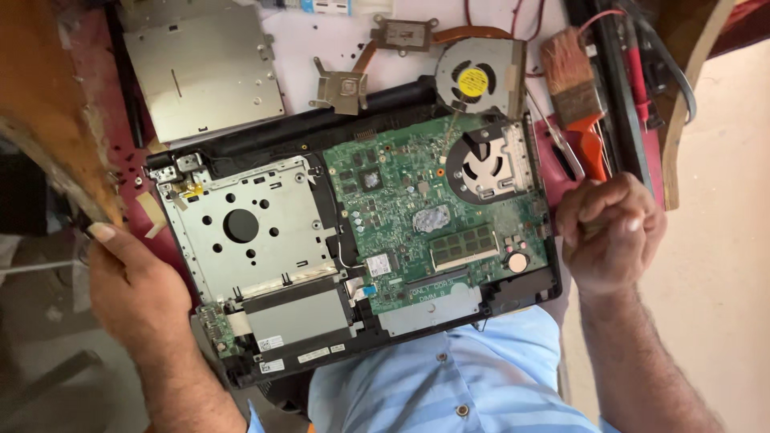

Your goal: The person works on the internal components of a laptop, handling cables and small parts by hand and using a screwdriver to secure components inside the chassis.

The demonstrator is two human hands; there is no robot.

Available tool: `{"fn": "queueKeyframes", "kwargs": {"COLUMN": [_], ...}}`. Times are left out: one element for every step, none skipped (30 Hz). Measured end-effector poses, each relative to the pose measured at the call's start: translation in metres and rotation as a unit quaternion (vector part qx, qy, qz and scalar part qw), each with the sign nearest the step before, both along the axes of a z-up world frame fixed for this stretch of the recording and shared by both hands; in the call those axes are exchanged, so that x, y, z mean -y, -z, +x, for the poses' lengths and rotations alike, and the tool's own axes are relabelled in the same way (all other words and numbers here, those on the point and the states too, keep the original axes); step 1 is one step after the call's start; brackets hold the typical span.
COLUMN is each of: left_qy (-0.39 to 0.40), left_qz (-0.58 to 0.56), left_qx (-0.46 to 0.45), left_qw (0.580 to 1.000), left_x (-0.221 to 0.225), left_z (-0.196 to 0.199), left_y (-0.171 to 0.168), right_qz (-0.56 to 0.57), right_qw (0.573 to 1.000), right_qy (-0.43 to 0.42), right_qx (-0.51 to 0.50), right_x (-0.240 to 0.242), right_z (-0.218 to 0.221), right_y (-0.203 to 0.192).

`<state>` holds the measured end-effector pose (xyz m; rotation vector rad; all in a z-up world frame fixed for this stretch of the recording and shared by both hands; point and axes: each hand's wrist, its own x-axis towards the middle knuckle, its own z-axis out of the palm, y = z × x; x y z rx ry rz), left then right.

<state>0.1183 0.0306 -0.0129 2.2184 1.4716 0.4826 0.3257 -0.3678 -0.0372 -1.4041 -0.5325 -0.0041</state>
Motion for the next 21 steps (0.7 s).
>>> {"fn": "queueKeyframes", "kwargs": {"left_qy": [-0.006, -0.013, -0.001, 0.01, 0.02, 0.022, 0.019, 0.016, 0.013, 0.009, 0.004, 0.006, 0.008, 0.009, 0.015, 0.02, 0.027, 0.019, 0.013, 0.006, 0.007], "left_qz": [-0.002, -0.004, 0.006, 0.017, 0.029, 0.027, 0.029, 0.032, 0.038, 0.044, 0.047, 0.043, 0.039, 0.034, 0.042, 0.05, 0.058, 0.05, 0.042, 0.033, 0.035], "left_qx": [-0.012, -0.023, -0.019, -0.015, -0.002, -0.01, -0.011, -0.012, -0.018, -0.023, -0.032, -0.027, -0.022, -0.017, -0.013, -0.01, -0.006, -0.014, -0.023, -0.033, -0.028], "left_qw": [1.0, 1.0, 1.0, 1.0, 0.999, 0.999, 0.999, 0.999, 0.999, 0.999, 0.998, 0.999, 0.999, 0.999, 0.999, 0.999, 0.998, 0.998, 0.999, 0.999, 0.999], "left_x": [0.0, 0.0, 0.0, 0.0, 0.0, 0.0, -0.002, -0.004, -0.004, -0.005, -0.004, -0.005, -0.007, -0.007, -0.007, -0.007, -0.007, -0.007, -0.007, -0.006, -0.006], "left_z": [0.0, -0.001, -0.004, -0.007, -0.007, -0.01, -0.009, -0.008, -0.009, -0.009, -0.01, -0.011, -0.01, -0.012, -0.013, -0.014, -0.014, -0.013, -0.012, -0.011, -0.011], "left_y": [-0.001, 0.0, 0.001, 0.004, 0.006, 0.007, 0.007, 0.007, 0.007, 0.008, 0.01, 0.011, 0.013, 0.014, 0.014, 0.013, 0.013, 0.013, 0.012, 0.012, 0.011], "right_qz": [0.004, 0.008, 0.013, 0.018, 0.029, 0.04, 0.041, 0.042, 0.043, 0.043, 0.042, 0.041, 0.041, 0.04, 0.037, 0.036, 0.035, 0.034, 0.042, 0.051, 0.06], "right_qw": [1.0, 1.0, 1.0, 1.0, 0.999, 0.999, 0.998, 0.998, 0.997, 0.997, 0.997, 0.997, 0.996, 0.996, 0.996, 0.996, 0.995, 0.995, 0.995, 0.994, 0.994], "right_qy": [0.001, 0.001, 0.0, -0.001, -0.006, -0.01, -0.017, -0.024, -0.028, -0.032, -0.034, -0.036, -0.037, -0.038, -0.034, -0.036, -0.036, -0.036, -0.037, -0.038, -0.041], "right_qx": [0.001, 0.003, -0.006, -0.015, -0.018, -0.021, -0.032, -0.044, -0.052, -0.059, -0.06, -0.06, -0.066, -0.072, -0.077, -0.079, -0.08, -0.082, -0.084, -0.087, -0.088], "right_x": [0.001, 0.003, 0.006, 0.01, 0.008, 0.01, 0.011, 0.013, 0.013, 0.013, 0.013, 0.013, 0.012, 0.012, 0.012, 0.012, 0.013, 0.014, 0.014, 0.014, 0.013], "right_z": [-0.002, -0.005, -0.008, -0.011, -0.002, 0.001, 0.0, -0.003, -0.005, -0.006, -0.005, -0.005, -0.004, -0.003, -0.003, -0.002, -0.002, -0.002, -0.002, -0.002, -0.001], "right_y": [0.001, 0.003, 0.006, 0.009, 0.014, 0.015, 0.013, 0.009, 0.008, 0.008, 0.007, 0.008, 0.008, 0.009, 0.009, 0.009, 0.009, 0.009, 0.01, 0.011, 0.012]}}
